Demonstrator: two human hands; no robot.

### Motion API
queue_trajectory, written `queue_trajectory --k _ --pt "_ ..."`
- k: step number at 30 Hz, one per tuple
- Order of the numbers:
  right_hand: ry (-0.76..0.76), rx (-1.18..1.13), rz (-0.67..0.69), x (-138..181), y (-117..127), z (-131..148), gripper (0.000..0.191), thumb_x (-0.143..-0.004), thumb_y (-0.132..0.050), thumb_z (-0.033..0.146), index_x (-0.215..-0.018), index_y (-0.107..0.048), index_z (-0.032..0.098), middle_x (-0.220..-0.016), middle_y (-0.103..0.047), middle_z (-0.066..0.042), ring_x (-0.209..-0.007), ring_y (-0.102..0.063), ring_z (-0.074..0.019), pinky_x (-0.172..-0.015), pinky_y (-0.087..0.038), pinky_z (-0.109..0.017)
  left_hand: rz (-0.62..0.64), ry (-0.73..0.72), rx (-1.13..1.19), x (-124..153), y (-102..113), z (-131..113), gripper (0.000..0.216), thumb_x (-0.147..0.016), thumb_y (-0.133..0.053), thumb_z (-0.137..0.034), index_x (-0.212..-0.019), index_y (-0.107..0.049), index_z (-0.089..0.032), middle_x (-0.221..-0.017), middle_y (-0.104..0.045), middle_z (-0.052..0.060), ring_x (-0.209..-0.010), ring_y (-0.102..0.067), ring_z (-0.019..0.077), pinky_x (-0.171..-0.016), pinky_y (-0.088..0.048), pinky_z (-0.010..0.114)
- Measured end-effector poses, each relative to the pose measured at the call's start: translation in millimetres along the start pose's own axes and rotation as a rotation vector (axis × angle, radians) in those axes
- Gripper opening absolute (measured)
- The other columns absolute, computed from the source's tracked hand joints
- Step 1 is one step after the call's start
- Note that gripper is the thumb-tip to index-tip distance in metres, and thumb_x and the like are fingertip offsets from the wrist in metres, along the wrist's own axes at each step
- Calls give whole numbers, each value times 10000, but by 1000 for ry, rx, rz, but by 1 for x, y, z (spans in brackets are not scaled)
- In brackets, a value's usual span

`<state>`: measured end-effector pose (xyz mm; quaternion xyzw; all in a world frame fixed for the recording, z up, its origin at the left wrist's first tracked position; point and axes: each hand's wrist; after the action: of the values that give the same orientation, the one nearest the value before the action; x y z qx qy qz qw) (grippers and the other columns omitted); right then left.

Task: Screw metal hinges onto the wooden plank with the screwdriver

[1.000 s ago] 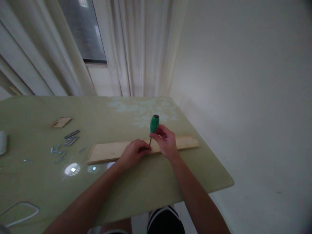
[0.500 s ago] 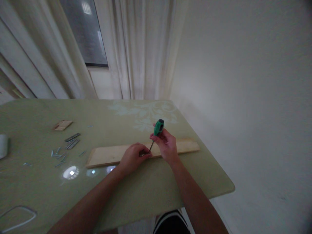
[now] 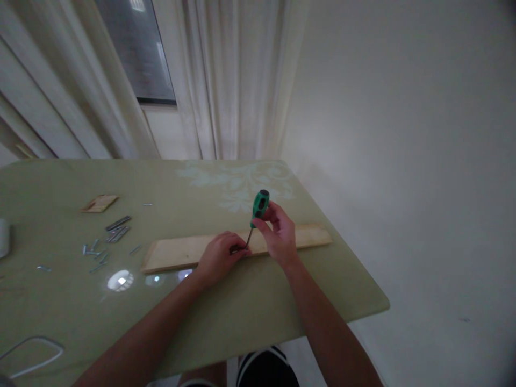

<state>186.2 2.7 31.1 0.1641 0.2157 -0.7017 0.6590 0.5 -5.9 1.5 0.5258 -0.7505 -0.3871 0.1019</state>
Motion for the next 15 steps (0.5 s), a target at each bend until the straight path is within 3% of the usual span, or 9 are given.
queue_trajectory --k 5,11,15 --pt "-48 -180 100 3 -3 5 426 -988 -671 394 -1394 -576 304 -1163 -752 -76 -1044 -722 -231 -959 -565 -442 -32 20 -34 1 -2 -1 206 -906 -738 -397 -813 -729 -213 -803 -698 33 -762 -611 191 -708 -452 302" --pt "-75 -97 -8 -1 1 0 388 -851 -832 397 -1195 -695 281 -976 -721 -32 -883 -687 -189 -824 -578 -342 61 -102 64 -2 4 1 115 -941 -692 -300 -972 -791 -250 -1070 -784 54 -1028 -657 234 -912 -493 342" --pt "-84 -82 -35 -4 2 0 379 -840 -830 449 -1152 -722 263 -937 -706 -28 -824 -666 -186 -750 -586 -330 71 -93 83 -2 4 1 125 -948 -675 -282 -927 -794 -250 -993 -787 45 -969 -663 223 -882 -497 338"
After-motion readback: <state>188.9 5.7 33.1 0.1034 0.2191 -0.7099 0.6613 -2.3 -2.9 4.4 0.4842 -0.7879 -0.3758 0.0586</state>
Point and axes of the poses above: each hand's wrist, its own x-axis away from the middle knuckle, its own y-axis out of the back of the hand, z = x × y
